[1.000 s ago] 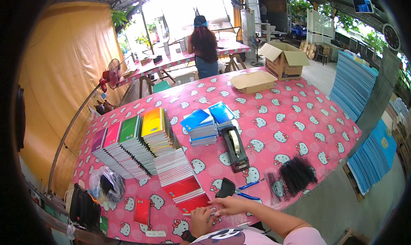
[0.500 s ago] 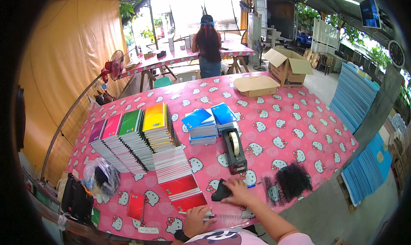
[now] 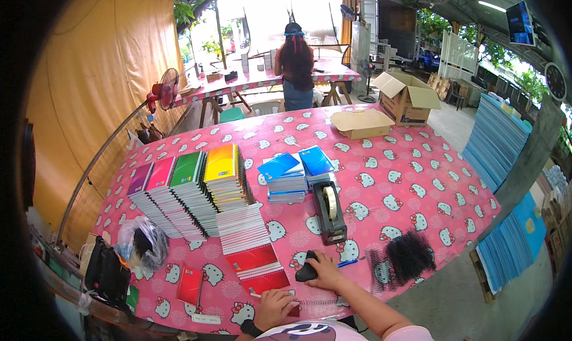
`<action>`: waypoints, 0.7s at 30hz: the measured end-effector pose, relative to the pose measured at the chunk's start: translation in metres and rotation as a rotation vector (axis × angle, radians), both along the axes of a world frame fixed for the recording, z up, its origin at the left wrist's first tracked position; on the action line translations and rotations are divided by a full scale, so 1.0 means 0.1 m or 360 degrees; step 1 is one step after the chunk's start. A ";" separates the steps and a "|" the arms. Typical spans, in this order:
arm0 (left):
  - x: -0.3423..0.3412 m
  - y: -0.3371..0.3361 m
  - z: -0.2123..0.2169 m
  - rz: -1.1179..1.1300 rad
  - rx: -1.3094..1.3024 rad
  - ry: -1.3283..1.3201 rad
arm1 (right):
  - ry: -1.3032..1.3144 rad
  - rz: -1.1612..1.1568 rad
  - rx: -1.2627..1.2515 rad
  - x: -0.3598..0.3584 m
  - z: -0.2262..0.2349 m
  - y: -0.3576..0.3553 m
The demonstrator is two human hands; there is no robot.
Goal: The person organizes stacks of notebooks by hand on a table, aligns the pages, and manually threads spiral binding coils through the pre-punched holes of each notebook.
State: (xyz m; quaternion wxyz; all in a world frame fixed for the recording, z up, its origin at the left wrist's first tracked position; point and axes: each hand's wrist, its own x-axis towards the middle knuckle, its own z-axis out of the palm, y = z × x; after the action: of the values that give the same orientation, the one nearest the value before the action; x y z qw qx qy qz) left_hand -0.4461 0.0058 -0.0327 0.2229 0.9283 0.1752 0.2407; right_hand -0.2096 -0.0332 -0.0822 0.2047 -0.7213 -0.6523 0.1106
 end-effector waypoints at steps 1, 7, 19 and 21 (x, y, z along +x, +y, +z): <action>0.02 -0.02 0.04 0.0002 0.0001 0.0003 | -0.0008 -0.0007 -0.0027 0.00 0.02 0.00; -0.01 -0.02 -0.04 0.0054 -0.0041 0.0023 | 0.0566 0.0154 0.0012 -0.03 0.20 -0.03; -0.22 -0.02 -0.32 0.0213 0.0160 0.0136 | 0.1765 0.0937 -0.0525 -0.17 0.50 -0.30; -0.18 -0.03 -0.27 0.0246 0.0202 0.0141 | 0.1117 0.0531 -0.0711 -0.20 0.46 -0.24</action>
State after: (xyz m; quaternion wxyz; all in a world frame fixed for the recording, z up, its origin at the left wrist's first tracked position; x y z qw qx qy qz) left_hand -0.4639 0.0031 -0.0600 0.1366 0.9339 0.2404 0.2265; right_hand -0.2297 -0.0571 -0.0363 0.2322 -0.5515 -0.6109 0.5184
